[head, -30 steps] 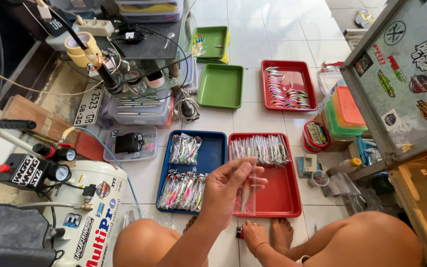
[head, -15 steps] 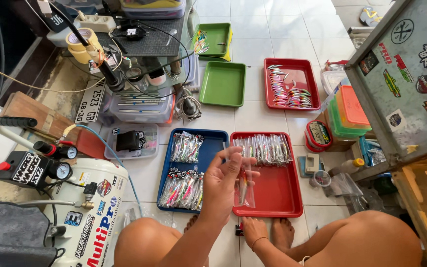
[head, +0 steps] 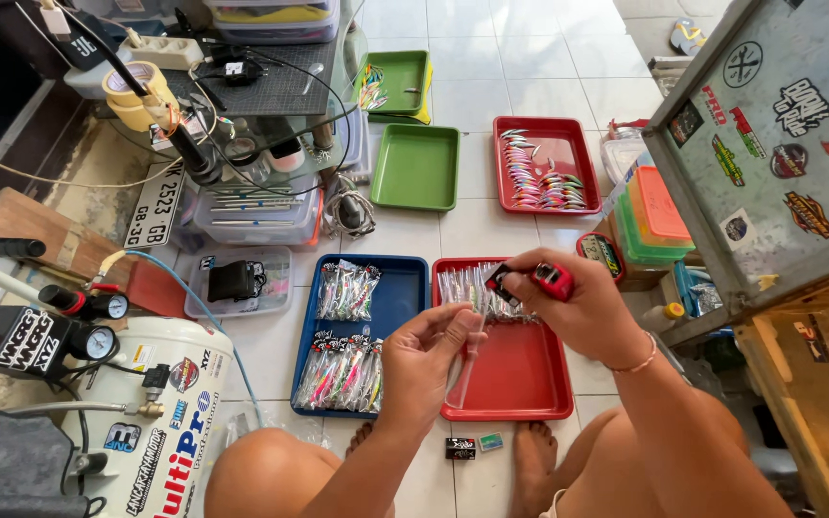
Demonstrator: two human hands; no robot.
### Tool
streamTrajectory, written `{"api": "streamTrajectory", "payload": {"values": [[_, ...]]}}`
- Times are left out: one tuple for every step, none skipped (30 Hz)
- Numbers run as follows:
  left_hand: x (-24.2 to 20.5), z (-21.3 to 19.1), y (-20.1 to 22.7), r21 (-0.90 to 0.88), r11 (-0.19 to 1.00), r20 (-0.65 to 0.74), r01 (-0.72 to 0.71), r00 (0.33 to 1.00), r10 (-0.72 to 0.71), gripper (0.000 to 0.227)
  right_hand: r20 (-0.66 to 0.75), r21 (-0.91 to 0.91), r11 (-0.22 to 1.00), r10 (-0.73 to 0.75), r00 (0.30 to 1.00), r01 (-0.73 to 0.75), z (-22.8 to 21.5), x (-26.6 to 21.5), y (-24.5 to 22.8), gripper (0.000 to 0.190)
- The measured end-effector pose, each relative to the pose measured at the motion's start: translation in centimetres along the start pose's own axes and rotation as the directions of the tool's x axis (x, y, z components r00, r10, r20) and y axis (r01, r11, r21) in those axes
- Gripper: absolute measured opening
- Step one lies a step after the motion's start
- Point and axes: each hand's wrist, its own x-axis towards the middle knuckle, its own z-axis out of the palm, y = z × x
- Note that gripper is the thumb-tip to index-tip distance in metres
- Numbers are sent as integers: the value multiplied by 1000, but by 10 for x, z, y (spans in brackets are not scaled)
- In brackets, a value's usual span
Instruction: The person packages small fishing lures into plastic sleeves and seals them using a stapler.
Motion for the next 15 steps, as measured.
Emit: {"api": "streamTrajectory", "payload": {"values": [[-1, 1, 0, -2, 1000, 0, -2, 1000, 2, 28, 1, -1, 1000, -2, 1000, 2, 2, -4, 3, 17], [-2, 1, -1, 58, 998, 17, 6, 1000, -7, 28, -46, -65, 997, -38, 998, 35, 5, -8, 7, 18], [-3, 1, -2, 118, 993, 33, 14, 999, -18, 28, -91, -131, 989, -76, 993, 64, 9, -13, 11, 18], [-2, 0, -4, 124, 992, 28, 18, 999, -22, 28, -89, -124, 991, -70, 994, 59, 10, -15, 15, 18], [-1, 0, -6, 92, 995, 50, 45, 998, -49, 25, -58, -92, 992, -87, 994, 82, 11, -17, 20, 18], [-2, 1, -10, 62, 995, 78, 80, 993, -85, 23, -32, -62, 994, -96, 995, 94, 11, -24, 24, 17], [-5, -1, -11, 69, 993, 76, 93, 992, -98, 23, -35, -57, 995, -82, 996, 80, 14, -28, 23, 17], [-4, 0, -11, 144, 985, 100, 93, 989, -108, 23, -11, -68, 995, -67, 998, 66, 14, -27, 21, 16], [-4, 1, -10, 219, 971, 122, 90, 985, -119, 23, 14, -79, 995, -51, 999, 52, 15, -26, 19, 15], [-5, 2, -7, 221, 971, 120, 95, 985, -124, 23, 14, -77, 996, -47, 999, 48, 14, -26, 19, 15], [-7, 3, -3, 248, 962, 132, 110, 980, -146, 25, 21, -86, 995, -38, 999, 40, 14, -27, 19, 14], [-8, 5, 0, 275, 953, 144, 123, 975, -168, 28, 27, -95, 995, -31, 999, 34, 14, -27, 19, 13], [-8, 3, -4, 277, 952, 141, 127, 975, -171, 28, 27, -93, 995, -28, 999, 30, 14, -27, 18, 13], [-6, 3, -8, 262, 958, 125, 116, 980, -153, 25, 31, -94, 995, -25, 999, 28, 14, -27, 18, 13], [-5, 2, -12, 248, 963, 108, 105, 985, -135, 22, 35, -95, 995, -22, 999, 26, 14, -27, 17, 13]]}}
